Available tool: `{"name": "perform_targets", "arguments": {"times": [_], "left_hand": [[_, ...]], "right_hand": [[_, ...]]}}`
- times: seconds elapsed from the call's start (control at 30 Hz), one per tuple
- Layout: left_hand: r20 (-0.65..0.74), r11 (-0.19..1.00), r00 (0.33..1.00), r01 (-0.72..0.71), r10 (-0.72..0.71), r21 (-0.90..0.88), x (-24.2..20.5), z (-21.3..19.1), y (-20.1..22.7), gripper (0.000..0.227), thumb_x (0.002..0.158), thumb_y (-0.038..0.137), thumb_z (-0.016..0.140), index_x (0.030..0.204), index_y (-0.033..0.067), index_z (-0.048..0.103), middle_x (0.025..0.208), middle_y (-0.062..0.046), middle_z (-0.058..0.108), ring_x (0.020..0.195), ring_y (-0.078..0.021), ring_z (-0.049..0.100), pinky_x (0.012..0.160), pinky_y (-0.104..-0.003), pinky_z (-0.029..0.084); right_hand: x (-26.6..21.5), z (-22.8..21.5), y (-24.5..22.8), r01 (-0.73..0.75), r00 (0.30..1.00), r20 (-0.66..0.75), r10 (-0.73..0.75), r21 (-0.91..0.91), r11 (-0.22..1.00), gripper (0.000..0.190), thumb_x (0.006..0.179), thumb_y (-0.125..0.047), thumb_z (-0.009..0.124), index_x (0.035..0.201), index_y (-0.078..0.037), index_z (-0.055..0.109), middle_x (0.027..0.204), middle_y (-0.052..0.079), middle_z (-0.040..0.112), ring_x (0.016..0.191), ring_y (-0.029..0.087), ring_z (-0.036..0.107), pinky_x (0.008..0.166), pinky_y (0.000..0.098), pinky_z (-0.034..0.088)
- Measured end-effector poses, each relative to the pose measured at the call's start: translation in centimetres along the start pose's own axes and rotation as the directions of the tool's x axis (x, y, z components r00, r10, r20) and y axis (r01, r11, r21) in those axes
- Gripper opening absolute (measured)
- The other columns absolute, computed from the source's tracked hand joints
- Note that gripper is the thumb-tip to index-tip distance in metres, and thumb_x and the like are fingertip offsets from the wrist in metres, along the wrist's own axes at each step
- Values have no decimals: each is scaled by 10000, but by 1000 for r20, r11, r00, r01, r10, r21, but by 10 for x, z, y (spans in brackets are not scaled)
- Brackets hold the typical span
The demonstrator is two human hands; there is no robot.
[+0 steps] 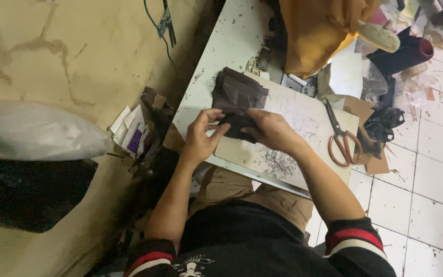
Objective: Trimming leather scraps with scissors and sorting them into organized piles on a workbench and the floor.
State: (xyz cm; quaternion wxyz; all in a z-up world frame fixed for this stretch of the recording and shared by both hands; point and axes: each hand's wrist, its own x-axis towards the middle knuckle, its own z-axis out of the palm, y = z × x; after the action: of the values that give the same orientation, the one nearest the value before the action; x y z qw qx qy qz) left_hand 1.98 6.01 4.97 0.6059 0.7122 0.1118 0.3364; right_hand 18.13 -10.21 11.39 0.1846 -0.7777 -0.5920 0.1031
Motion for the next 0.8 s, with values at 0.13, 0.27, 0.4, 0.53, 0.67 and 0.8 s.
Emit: {"name": "perform_targets", "arguments": {"times": [0.13,0.27,0.4,0.53,0.67,0.8], "left_hand": [[127,964,987,-125,97,236,59,-6,-4,531,884,183,843,1315,6,589,1209,-229,651,1166,-431,642,915,-442,602],[532,765,843,-290,-79,575,143,14,-27,905,803,382,894,1514,54,442,1578,-227,381,1481,-483,275,1244,-587,237],[627,530,631,-372,-458,762,204,47,-75,1366,494,719,917,1612,198,328,1637,-64,402,1541,-431,189,1248,-628,105],[679,476,598,-490,-426,730,216,52,-87,1243,425,663,975,1463,163,508,1343,-151,610,1223,-445,613,1038,-587,495],[660,507,592,-434,-462,745,216,51,-102,1024,466,595,993,1288,177,547,1222,-108,654,1213,-407,603,978,-622,491],[708,582,579,-434,-405,688,202,38,-85,901,513,527,987,1218,111,610,1187,-140,696,1201,-399,628,1011,-604,498]], "right_hand": [[-11,-27,22,-248,968,-2,251,138,959,375,897,-363,767,1117,-114,593,765,219,684,836,487,691,736,569,508],[-22,-25,35,-310,933,-54,356,381,871,330,878,-273,822,1061,-95,612,756,145,647,762,289,644,676,414,485],[-42,-25,35,-293,890,-46,453,705,646,349,911,-168,803,1184,-83,602,763,37,637,606,136,616,450,226,477],[-62,-32,39,-244,827,-99,554,824,511,697,887,-99,816,1487,-122,461,1201,180,660,1005,231,640,863,360,579],[-76,-21,68,-81,850,-258,459,798,598,788,967,21,670,1622,-154,269,1613,52,251,1309,250,513,1070,384,516],[-75,-18,87,-150,840,-272,470,715,683,600,988,-74,696,1527,-199,463,1561,55,383,1299,257,536,1063,396,509]]}}
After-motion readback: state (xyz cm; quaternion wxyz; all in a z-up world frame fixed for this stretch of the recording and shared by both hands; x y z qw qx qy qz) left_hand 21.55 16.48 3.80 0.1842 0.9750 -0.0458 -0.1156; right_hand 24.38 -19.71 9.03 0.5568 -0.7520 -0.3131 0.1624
